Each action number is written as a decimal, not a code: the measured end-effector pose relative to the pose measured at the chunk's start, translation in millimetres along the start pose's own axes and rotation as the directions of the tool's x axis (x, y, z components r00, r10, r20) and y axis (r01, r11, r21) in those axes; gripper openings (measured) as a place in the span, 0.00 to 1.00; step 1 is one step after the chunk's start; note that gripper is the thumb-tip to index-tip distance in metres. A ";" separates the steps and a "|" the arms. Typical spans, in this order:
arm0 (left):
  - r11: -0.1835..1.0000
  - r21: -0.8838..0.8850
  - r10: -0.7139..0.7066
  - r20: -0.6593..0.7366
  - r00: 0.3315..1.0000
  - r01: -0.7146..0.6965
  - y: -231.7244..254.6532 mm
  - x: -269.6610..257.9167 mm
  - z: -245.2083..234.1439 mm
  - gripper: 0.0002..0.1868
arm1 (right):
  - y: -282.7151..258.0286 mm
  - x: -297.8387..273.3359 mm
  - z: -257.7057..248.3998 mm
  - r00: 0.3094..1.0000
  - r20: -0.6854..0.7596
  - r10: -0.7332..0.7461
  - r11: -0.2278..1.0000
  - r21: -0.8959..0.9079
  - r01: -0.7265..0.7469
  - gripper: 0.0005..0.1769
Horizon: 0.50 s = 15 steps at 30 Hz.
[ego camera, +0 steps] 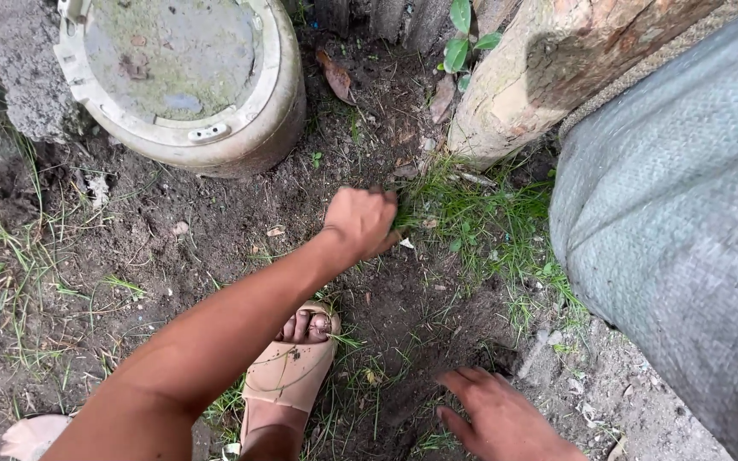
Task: Pulling small weeds and grass out of the soil by hand in a garden area.
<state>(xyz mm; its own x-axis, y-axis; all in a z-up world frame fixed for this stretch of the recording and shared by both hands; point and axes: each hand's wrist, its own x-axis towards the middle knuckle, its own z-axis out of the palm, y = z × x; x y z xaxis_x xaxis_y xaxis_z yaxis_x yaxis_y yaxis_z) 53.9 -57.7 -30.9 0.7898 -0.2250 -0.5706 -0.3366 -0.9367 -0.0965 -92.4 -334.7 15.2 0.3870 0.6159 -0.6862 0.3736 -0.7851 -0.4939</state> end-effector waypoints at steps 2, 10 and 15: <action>1.000 -0.026 0.015 -0.086 0.996 -0.018 5.5 22.3 6.2 0.35 | -1.1 1.3 -0.9 1.000 0.007 0.003 1.000 0.015 -0.003 0.25; 0.999 0.009 0.049 -0.114 0.992 -0.048 21.4 78.7 -25.0 0.17 | 4.4 -0.2 -1.1 1.000 0.015 0.008 1.000 0.028 -0.009 0.24; 0.985 0.134 0.125 -0.084 0.989 -0.114 14.4 80.1 -36.5 0.18 | 10.2 -2.5 -4.5 1.000 0.008 0.021 0.999 0.044 -0.021 0.24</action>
<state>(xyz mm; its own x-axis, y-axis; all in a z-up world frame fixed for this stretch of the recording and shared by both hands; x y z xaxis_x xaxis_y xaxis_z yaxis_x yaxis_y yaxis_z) 131.0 -99.0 -48.2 0.7815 -0.3623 -0.5079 -0.4895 -0.8608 -0.1392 -85.7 -344.0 14.3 0.3883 0.5988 -0.7005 0.3283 -0.8001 -0.5020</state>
